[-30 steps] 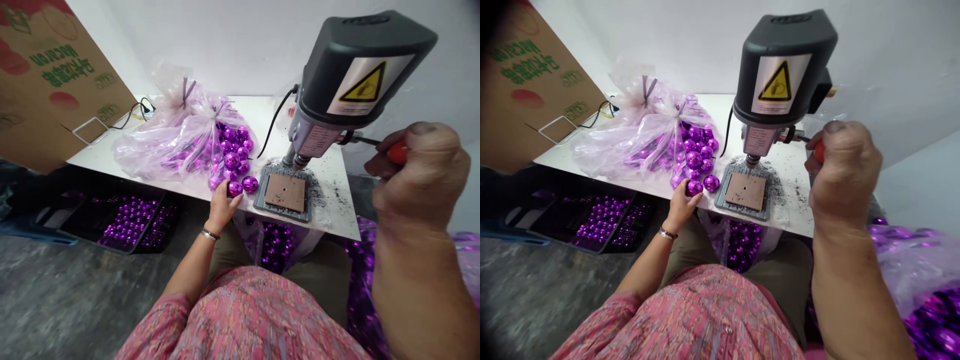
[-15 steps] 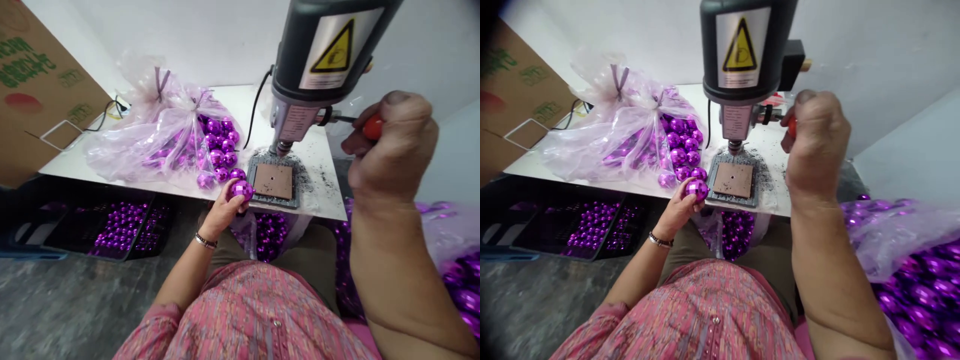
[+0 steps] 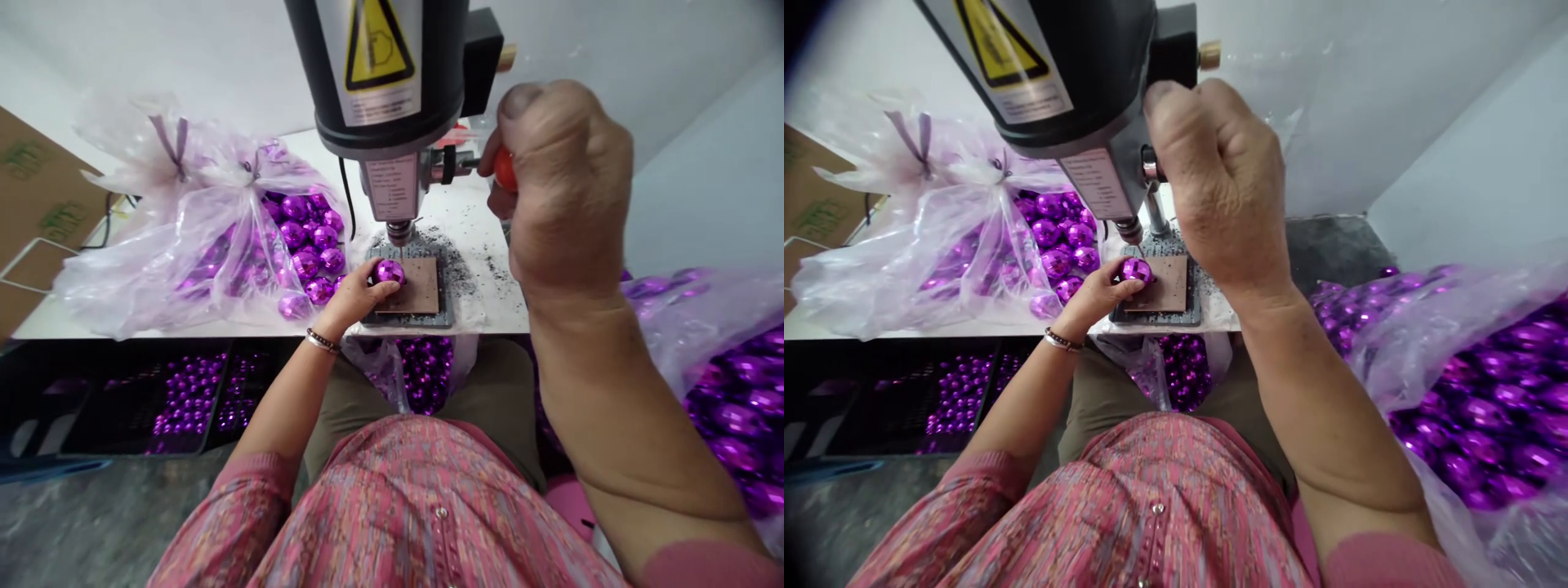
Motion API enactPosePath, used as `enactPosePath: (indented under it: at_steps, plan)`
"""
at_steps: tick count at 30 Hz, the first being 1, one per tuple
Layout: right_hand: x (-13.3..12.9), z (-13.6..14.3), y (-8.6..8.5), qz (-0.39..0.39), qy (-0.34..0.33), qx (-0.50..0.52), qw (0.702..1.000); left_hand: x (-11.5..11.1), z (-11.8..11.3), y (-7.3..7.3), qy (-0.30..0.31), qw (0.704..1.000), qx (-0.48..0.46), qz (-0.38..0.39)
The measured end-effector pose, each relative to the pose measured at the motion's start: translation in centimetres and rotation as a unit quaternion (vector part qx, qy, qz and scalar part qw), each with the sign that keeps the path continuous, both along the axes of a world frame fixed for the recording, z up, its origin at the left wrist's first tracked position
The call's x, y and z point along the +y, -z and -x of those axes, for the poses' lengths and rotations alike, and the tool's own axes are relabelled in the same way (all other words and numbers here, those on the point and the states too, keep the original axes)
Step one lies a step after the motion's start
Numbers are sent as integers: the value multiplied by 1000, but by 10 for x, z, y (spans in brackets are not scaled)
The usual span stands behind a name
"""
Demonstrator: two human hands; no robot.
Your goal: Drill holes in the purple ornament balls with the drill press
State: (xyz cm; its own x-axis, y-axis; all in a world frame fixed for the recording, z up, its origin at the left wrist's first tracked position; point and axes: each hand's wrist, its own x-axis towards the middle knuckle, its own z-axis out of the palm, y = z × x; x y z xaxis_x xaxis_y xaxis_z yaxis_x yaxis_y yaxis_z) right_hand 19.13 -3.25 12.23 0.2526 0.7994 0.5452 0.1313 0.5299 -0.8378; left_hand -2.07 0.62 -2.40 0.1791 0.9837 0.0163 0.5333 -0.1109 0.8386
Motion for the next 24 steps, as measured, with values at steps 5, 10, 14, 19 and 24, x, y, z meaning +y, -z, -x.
enactPosePath:
  at_steps: [5, 10, 14, 19, 24]
  plan:
    - [-1, -1, 0, -19, -21, 18, 999, 5, -4, -5, 20, 998, 57, 23]
    - [0, 0, 1, -24, -22, 19, 999, 12, -11, -5, 40, 997, 68, 26]
    - [0, -2, 2, -35, -23, 9, 999, 18, -16, -1, 60, 995, 86, -3]
    - [-1, -3, 0, -21, -19, -1, 1000, 22, -21, 2, 84, 988, 124, -45]
    - [-7, -4, -5, 19, -17, -34, 999, 24, -25, 9, 83, 991, 92, -41]
